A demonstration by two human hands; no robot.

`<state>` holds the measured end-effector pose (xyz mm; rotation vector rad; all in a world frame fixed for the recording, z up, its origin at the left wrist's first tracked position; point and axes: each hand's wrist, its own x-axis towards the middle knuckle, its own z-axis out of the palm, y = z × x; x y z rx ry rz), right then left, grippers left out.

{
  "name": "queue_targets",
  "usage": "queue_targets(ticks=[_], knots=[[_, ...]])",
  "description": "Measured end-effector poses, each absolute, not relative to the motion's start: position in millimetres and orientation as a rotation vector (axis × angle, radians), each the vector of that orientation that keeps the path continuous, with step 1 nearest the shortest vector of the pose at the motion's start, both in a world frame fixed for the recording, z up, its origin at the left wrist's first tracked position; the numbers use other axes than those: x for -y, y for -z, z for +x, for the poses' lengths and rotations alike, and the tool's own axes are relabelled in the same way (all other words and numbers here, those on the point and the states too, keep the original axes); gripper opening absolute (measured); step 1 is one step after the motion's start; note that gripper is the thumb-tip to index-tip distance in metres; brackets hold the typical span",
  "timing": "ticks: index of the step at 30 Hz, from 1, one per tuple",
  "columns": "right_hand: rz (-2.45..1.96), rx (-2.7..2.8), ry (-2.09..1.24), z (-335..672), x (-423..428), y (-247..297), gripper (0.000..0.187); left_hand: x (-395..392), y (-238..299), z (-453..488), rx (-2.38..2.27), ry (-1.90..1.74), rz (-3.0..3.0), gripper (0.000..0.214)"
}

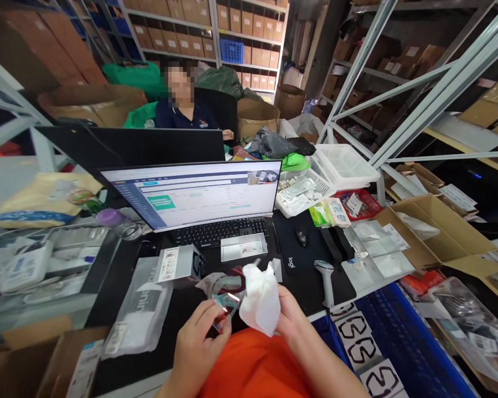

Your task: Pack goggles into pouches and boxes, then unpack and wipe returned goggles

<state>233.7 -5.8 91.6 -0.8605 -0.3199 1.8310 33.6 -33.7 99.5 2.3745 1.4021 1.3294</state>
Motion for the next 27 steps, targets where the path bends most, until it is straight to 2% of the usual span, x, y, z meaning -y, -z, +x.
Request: queue_targets(ticks=[8, 13, 15, 21, 27], knots=[[-1.094, 0.356, -1.509, 309, -2, -55, 0.040, 22, -103, 27, -1.533, -1.527, 2.448, 0.014], [-1.122, 0.351, -1.400, 311, 3, -44, 0.047, 21, -109, 31, -1.491, -1.542, 2.530, 0.017], [-1.168, 0.438, -1.246, 305, 8, -51, 0.047, 22, -111, 32, -1.492, -1.522, 2.549, 0.017], [-1.298, 1.244, -0.431, 270, 17, -99, 0.037, 22, -111, 37, -1.447, -1.364, 2.648, 0.015], [-0.818, 2.207, -0.160, 216, 27, -112, 0.055, 24, -109, 31, -1.378, -1.404, 2.654, 0.015]])
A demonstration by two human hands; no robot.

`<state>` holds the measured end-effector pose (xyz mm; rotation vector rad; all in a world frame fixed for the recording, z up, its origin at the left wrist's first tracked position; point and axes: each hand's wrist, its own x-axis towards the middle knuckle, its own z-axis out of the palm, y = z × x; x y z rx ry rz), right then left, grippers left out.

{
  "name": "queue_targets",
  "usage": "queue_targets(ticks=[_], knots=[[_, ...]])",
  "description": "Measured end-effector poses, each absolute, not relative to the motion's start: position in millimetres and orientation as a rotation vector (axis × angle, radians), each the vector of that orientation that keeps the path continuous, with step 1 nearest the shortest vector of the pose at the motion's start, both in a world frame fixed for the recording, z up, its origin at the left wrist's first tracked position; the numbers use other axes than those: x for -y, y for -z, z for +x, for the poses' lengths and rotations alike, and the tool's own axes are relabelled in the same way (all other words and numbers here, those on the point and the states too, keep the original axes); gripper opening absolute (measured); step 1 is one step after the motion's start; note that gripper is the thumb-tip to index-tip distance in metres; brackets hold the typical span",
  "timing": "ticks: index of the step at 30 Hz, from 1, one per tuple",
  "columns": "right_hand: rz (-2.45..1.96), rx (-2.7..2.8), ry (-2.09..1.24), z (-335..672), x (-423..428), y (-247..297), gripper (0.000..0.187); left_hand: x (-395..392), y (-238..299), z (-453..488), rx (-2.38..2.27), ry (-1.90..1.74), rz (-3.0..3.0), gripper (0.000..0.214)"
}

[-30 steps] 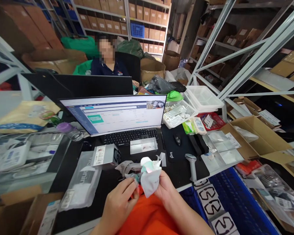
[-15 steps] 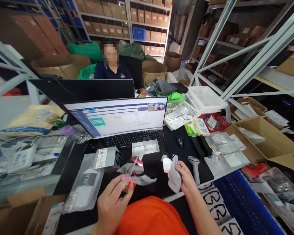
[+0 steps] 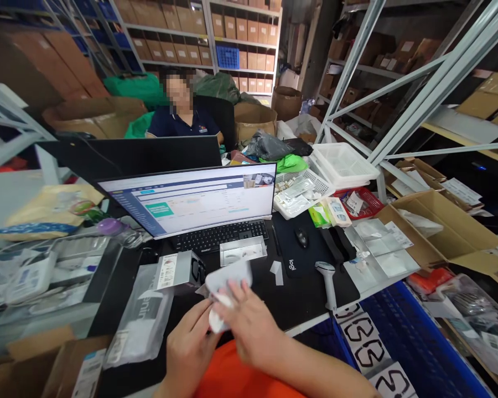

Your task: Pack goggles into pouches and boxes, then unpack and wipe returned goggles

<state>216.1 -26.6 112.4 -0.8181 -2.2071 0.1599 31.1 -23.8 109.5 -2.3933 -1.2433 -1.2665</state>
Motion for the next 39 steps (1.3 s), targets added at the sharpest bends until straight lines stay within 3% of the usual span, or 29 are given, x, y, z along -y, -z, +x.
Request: queue_targets(ticks=[4, 9, 13, 16, 21, 25, 29, 32, 36, 39], knots=[[-0.667, 2.354, -0.027, 217, 22, -115, 0.055, 22, -106, 23, 1.284, 1.313, -2.417, 0.016], [-0.852, 2.202, -0.265, 227, 0, -129, 0.055, 17, -100, 25, 1.263, 1.302, -2.425, 0.022], [-0.649, 2.320, -0.092, 220, 11, -125, 0.056, 15, -98, 27, 1.258, 1.370, -2.490, 0.018], [-0.646, 2.310, -0.149, 221, 4, -118, 0.058, 15, -100, 27, 1.226, 1.422, -2.526, 0.016], [-1.260, 1.546, -0.504, 261, -42, -88, 0.043, 15, -105, 30, 1.205, 1.488, -2.573, 0.016], [-1.578, 1.056, -0.525, 317, -55, -43, 0.037, 19, -110, 30, 1.217, 1.665, -2.587, 0.017], [-1.602, 0.990, -0.531, 356, -45, -16, 0.040, 20, -111, 30, 1.453, 1.949, -2.688, 0.017], [-1.597, 0.967, -0.525, 364, -33, -21, 0.040, 15, -109, 30, 1.948, 2.420, -2.621, 0.016], [-1.573, 0.995, -0.500, 355, -10, -52, 0.035, 3, -112, 27, 2.580, 3.212, -1.743, 0.032], [-1.559, 1.096, -0.367, 342, 14, -82, 0.030, -4, -117, 22, 2.704, 3.564, -1.072, 0.035]])
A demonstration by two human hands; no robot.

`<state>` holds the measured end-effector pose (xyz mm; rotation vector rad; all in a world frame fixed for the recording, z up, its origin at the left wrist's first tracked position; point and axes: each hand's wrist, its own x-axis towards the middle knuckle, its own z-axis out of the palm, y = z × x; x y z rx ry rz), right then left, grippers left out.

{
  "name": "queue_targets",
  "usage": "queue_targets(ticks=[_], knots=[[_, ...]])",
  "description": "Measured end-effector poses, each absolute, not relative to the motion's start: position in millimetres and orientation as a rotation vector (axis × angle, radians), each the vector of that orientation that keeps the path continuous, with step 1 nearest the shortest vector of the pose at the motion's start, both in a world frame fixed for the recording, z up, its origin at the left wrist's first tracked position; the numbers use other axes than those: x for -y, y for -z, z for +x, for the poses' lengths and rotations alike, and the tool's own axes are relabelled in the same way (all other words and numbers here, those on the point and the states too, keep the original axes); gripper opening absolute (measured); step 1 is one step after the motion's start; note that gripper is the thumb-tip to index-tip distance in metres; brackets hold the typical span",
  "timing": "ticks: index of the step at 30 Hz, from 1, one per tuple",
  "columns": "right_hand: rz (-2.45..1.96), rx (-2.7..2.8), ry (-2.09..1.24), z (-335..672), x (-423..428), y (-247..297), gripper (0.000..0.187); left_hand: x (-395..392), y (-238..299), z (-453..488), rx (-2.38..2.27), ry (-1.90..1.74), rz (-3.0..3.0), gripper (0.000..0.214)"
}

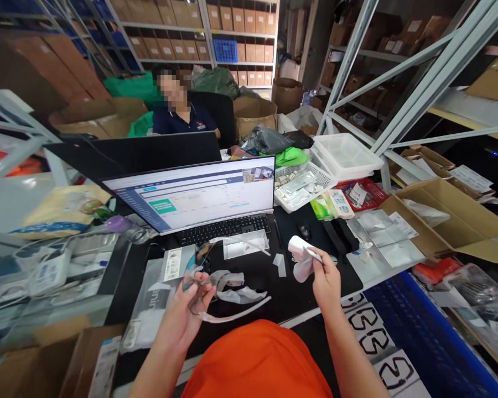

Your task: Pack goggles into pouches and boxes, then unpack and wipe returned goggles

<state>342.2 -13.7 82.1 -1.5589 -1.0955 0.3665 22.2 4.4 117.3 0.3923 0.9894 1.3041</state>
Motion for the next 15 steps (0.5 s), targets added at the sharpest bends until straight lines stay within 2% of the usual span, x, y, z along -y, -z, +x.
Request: queue_targets(ticks=[3, 6, 10, 15], knots=[[-1.403, 1.412, -0.110, 321, 33, -107, 0.028, -9, -119, 22, -1.014, -1.318, 0.231, 0.022], [-1.070, 1.949, 0.037, 288, 36, -121, 0.035, -13, -119, 29, -1.098, -1.328, 0.124, 0.013], [-0.890, 2.423, 0.021, 250, 19, -122, 0.029, -14, -121, 37, -1.128, -1.255, 0.018, 0.014], [-0.885, 2.466, -0.147, 244, 0, -118, 0.031, -11, -120, 31, -1.125, -1.199, -0.030, 0.012]])
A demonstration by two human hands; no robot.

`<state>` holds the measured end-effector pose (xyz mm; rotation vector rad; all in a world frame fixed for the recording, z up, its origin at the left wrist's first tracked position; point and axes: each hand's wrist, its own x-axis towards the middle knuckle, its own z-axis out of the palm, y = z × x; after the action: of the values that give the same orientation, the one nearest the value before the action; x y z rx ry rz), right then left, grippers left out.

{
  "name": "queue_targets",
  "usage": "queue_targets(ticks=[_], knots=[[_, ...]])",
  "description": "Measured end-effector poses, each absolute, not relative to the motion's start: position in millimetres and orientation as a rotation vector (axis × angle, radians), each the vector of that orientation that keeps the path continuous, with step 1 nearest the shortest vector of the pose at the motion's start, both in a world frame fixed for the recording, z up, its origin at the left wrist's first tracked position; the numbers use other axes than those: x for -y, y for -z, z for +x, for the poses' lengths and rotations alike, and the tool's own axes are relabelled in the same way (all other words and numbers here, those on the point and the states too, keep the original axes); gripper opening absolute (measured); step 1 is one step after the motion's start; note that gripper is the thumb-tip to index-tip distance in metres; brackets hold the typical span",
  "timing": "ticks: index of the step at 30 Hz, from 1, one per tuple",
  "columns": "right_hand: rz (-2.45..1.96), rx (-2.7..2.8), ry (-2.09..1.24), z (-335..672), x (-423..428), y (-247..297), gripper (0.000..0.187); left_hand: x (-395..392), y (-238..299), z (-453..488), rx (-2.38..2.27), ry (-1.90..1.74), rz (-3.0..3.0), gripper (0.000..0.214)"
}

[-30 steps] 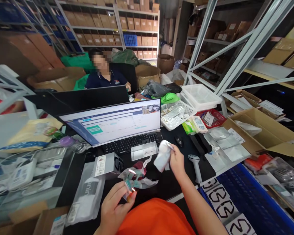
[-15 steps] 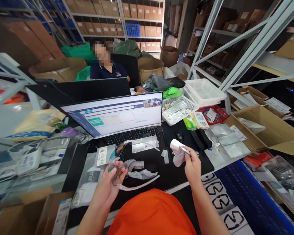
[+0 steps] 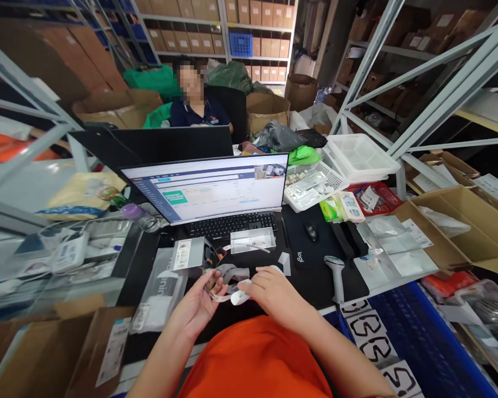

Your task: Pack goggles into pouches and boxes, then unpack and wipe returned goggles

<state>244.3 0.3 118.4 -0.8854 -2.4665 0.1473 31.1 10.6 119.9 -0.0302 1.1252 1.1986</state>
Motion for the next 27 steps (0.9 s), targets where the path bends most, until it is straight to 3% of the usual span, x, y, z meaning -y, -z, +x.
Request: queue_targets(ticks=[8, 15, 19, 24, 27], knots=[[-0.910, 2.349, -0.373, 272, -21, -114, 0.032, -10, -114, 24, -1.091, -1.144, -0.015, 0.010], [-1.743, 1.845, -0.205, 360, -55, -50, 0.036, -11, -106, 10, -1.202, -1.237, 0.067, 0.014], [-1.902, 1.810, -0.226, 382, -71, -17, 0.033, -13, -101, 11, -1.252, -1.246, 0.059, 0.013], [-1.850, 1.874, -0.166, 343, -55, -15, 0.035, -16, -97, 19, -1.252, -1.298, 0.083, 0.013], [-1.516, 2.044, -0.061, 293, -28, -36, 0.044, -19, -99, 29, -1.248, -1.332, 0.093, 0.013]])
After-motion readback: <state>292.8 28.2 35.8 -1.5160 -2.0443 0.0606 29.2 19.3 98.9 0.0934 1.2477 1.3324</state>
